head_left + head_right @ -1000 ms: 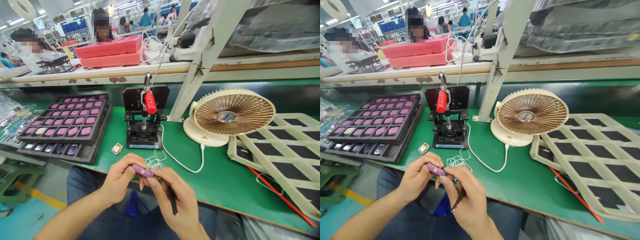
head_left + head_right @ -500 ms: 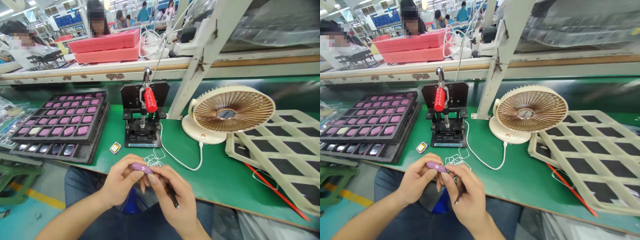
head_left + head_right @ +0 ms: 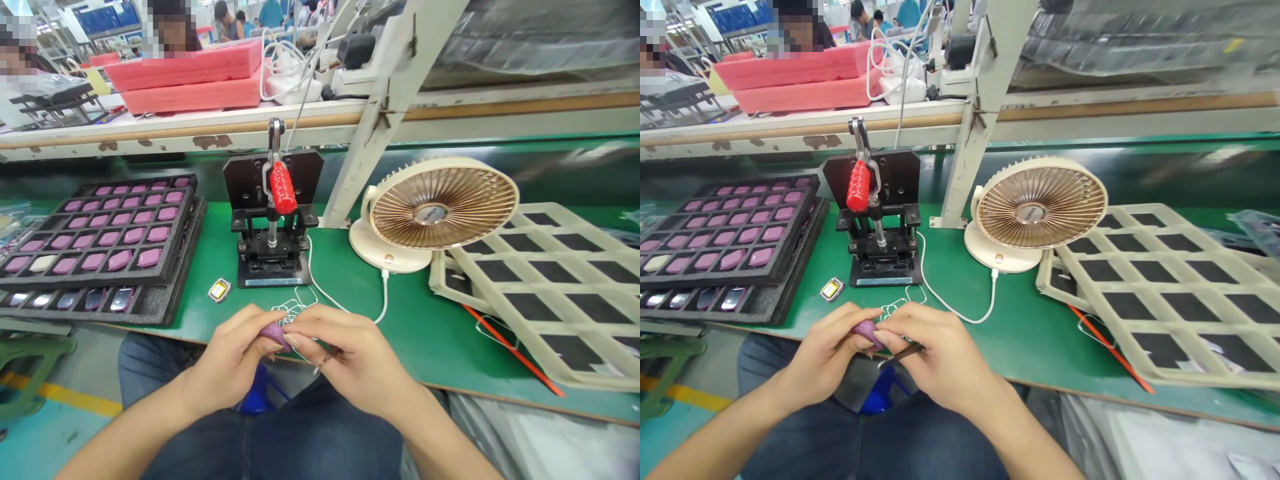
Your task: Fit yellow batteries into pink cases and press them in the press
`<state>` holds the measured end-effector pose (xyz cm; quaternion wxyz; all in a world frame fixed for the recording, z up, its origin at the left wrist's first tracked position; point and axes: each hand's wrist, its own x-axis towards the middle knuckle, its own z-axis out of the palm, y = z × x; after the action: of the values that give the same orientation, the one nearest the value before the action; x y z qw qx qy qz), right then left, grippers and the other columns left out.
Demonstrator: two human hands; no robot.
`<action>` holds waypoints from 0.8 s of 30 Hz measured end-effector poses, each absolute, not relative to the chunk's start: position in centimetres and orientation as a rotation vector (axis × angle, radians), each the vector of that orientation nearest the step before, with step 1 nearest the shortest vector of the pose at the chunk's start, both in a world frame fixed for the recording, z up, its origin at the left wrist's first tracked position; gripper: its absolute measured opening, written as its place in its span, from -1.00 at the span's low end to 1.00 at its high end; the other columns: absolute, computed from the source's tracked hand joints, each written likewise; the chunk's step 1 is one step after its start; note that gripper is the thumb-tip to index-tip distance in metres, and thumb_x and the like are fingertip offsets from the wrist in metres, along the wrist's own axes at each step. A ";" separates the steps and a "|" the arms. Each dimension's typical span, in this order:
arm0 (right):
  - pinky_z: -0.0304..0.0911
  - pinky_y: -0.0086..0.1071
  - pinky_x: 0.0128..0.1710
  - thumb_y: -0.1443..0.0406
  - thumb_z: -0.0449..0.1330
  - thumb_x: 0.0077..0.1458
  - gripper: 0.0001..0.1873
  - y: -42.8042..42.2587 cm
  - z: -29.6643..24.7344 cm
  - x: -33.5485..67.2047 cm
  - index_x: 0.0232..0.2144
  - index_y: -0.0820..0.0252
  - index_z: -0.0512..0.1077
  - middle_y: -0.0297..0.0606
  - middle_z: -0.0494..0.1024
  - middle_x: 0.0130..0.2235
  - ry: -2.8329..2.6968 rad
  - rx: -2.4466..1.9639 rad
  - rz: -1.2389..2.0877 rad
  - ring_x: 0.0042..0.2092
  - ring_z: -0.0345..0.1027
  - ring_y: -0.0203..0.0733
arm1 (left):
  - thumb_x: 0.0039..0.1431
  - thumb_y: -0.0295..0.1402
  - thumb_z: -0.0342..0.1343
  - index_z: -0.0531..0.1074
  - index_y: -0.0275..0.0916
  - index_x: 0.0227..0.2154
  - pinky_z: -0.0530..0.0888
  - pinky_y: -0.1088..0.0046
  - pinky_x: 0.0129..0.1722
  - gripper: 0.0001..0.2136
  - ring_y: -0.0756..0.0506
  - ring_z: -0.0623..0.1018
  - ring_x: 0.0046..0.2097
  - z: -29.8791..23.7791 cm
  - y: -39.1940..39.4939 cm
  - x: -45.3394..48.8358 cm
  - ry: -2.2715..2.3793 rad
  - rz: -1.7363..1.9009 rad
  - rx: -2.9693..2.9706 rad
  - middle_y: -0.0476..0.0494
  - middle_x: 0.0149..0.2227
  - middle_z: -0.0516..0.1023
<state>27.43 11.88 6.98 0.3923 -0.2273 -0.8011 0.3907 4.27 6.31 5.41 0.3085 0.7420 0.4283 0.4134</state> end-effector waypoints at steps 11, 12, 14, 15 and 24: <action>0.43 -0.42 -0.31 0.33 0.17 0.50 -0.79 12.6 7.0 27.7 -0.08 0.10 0.64 -0.28 0.69 -0.23 -2.246 -0.606 0.818 -0.25 0.59 -0.25 | 0.52 -0.54 0.00 0.44 -0.16 0.21 0.54 0.44 -0.02 -0.68 -0.09 0.57 -0.05 6.0 7.0 4.1 1.098 0.937 2.094 -0.17 -0.07 0.56; 0.42 -0.43 -0.32 0.33 0.18 0.49 -0.81 12.6 6.8 27.6 -0.09 0.11 0.62 -0.29 0.68 -0.24 -2.244 -0.618 0.789 -0.27 0.58 -0.26 | 0.53 -0.54 0.00 0.44 -0.17 0.20 0.54 0.45 -0.02 -0.69 -0.09 0.57 -0.05 5.9 7.0 4.2 1.104 0.935 2.088 -0.17 -0.07 0.56; 0.40 -0.43 -0.34 0.31 0.19 0.48 -0.84 12.5 6.4 27.4 -0.09 0.12 0.59 -0.31 0.68 -0.24 -2.239 -0.655 0.712 -0.29 0.58 -0.28 | 0.53 -0.53 0.01 0.44 -0.18 0.19 0.53 0.45 -0.02 -0.71 -0.08 0.56 -0.05 5.7 7.2 4.3 1.115 0.947 2.083 -0.17 -0.07 0.56; 0.39 -0.43 -0.35 0.31 0.18 0.47 -0.85 12.4 6.1 27.3 -0.09 0.12 0.58 -0.32 0.68 -0.24 -2.238 -0.681 0.665 -0.29 0.58 -0.28 | 0.53 -0.53 0.01 0.44 -0.18 0.19 0.53 0.45 -0.01 -0.71 -0.08 0.56 -0.05 5.6 7.3 4.4 1.123 0.955 2.084 -0.17 -0.06 0.56; 0.34 -0.39 -0.42 0.38 0.15 0.45 -0.86 12.0 5.0 26.6 -0.08 0.18 0.53 -0.28 0.68 -0.21 -2.243 -0.761 0.316 -0.32 0.59 -0.27 | 0.54 -0.52 0.01 0.43 -0.16 0.20 0.54 0.44 -0.01 -0.71 -0.08 0.57 -0.05 4.8 7.7 5.0 1.218 0.999 2.106 -0.16 -0.06 0.57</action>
<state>26.55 11.97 5.00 0.3675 -0.2961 -0.8730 0.1230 4.96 7.65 4.81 0.2531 0.7747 0.4480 0.3676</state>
